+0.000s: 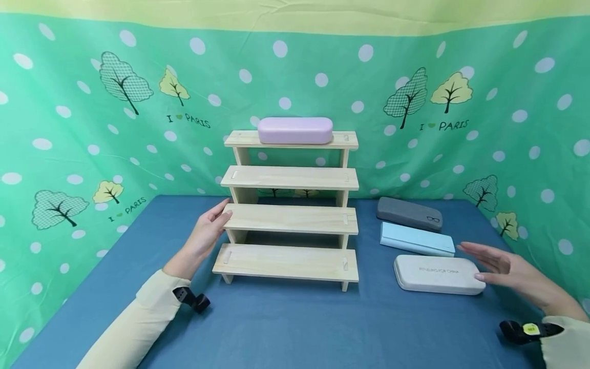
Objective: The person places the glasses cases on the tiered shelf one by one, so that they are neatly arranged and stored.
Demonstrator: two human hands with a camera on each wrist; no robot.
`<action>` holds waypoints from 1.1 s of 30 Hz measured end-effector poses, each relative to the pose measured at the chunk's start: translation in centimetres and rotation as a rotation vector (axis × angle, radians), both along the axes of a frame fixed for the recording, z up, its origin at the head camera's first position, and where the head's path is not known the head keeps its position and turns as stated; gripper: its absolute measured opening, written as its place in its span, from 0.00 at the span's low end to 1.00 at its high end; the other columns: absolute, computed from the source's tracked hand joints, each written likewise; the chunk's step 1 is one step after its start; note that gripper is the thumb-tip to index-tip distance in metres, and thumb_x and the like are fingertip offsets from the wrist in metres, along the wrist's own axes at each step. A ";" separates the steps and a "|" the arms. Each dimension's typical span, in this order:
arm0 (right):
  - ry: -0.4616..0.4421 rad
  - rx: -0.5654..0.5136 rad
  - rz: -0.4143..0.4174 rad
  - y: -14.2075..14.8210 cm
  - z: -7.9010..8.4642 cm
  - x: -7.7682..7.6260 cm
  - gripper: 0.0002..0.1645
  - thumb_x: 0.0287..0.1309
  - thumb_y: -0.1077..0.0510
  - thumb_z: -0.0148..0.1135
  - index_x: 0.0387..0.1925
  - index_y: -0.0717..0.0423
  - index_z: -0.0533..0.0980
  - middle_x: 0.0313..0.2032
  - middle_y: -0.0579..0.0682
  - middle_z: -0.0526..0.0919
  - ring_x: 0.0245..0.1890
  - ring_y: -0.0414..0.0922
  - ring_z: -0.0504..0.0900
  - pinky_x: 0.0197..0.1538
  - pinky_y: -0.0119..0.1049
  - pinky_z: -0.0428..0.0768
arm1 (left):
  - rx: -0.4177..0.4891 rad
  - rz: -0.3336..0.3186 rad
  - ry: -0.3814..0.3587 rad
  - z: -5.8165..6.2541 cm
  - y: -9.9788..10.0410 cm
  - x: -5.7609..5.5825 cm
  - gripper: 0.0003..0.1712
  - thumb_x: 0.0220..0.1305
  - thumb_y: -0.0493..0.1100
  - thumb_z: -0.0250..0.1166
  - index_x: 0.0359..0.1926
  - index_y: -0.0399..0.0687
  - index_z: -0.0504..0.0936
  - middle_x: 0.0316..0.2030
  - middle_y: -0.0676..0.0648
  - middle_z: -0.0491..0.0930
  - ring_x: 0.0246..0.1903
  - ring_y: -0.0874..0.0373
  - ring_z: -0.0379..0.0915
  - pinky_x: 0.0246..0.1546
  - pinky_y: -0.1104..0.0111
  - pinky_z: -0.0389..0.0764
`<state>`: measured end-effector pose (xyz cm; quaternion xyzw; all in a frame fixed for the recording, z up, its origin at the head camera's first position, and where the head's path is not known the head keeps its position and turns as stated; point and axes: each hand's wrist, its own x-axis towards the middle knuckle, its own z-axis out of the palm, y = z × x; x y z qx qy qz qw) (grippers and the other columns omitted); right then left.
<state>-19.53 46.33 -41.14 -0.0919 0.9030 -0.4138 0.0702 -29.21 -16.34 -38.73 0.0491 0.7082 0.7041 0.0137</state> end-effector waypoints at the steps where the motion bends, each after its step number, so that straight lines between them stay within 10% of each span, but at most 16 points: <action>1: -0.006 -0.002 0.000 0.3 -0.2 0.1 0.40 0.66 0.61 0.54 0.73 0.51 0.48 0.52 0.12 0.58 0.47 0.07 0.56 0.61 0.39 0.65 | -0.003 -0.001 0.001 0.0 0.0 0.0 0.33 0.72 0.40 0.50 0.72 0.38 0.50 0.71 0.37 0.51 0.68 0.47 0.52 0.66 0.57 0.57; 5: -0.040 -0.051 0.015 0.9 -1.1 0.3 0.42 0.65 0.64 0.53 0.74 0.52 0.45 0.53 0.14 0.58 0.49 0.09 0.56 0.69 0.46 0.51 | 0.000 0.004 -0.004 0.0 0.1 -0.1 0.33 0.72 0.41 0.50 0.72 0.39 0.50 0.70 0.37 0.52 0.68 0.48 0.53 0.65 0.57 0.58; 9: -0.114 -0.019 0.024 1.2 -1.3 -0.2 0.43 0.65 0.61 0.55 0.73 0.58 0.43 0.51 0.15 0.56 0.46 0.09 0.57 0.60 0.53 0.64 | 0.018 0.011 -0.009 0.1 0.1 -0.1 0.33 0.72 0.41 0.51 0.72 0.40 0.50 0.70 0.38 0.53 0.67 0.49 0.53 0.65 0.59 0.58; 13: -0.130 0.020 0.032 1.2 -1.6 -0.7 0.44 0.63 0.60 0.57 0.71 0.65 0.44 0.49 0.16 0.56 0.44 0.11 0.58 0.41 0.24 0.74 | 0.013 0.013 -0.010 0.2 0.2 -0.2 0.33 0.72 0.41 0.51 0.72 0.41 0.51 0.70 0.39 0.53 0.67 0.50 0.54 0.65 0.60 0.59; 21: -0.096 -0.045 0.045 1.1 -2.1 -0.8 0.36 0.61 0.66 0.57 0.67 0.52 0.54 0.49 0.18 0.64 0.45 0.18 0.66 0.41 0.23 0.73 | 0.014 0.008 -0.004 0.2 0.1 -0.3 0.32 0.72 0.40 0.51 0.72 0.39 0.51 0.71 0.38 0.51 0.68 0.48 0.52 0.65 0.58 0.58; 33: -0.126 0.090 0.077 0.5 -2.1 -0.6 0.42 0.59 0.61 0.61 0.68 0.60 0.49 0.52 0.30 0.60 0.44 0.23 0.66 0.39 0.27 0.72 | 0.022 0.009 -0.005 0.0 0.1 -0.3 0.32 0.72 0.40 0.50 0.72 0.39 0.52 0.70 0.38 0.53 0.68 0.49 0.52 0.66 0.58 0.58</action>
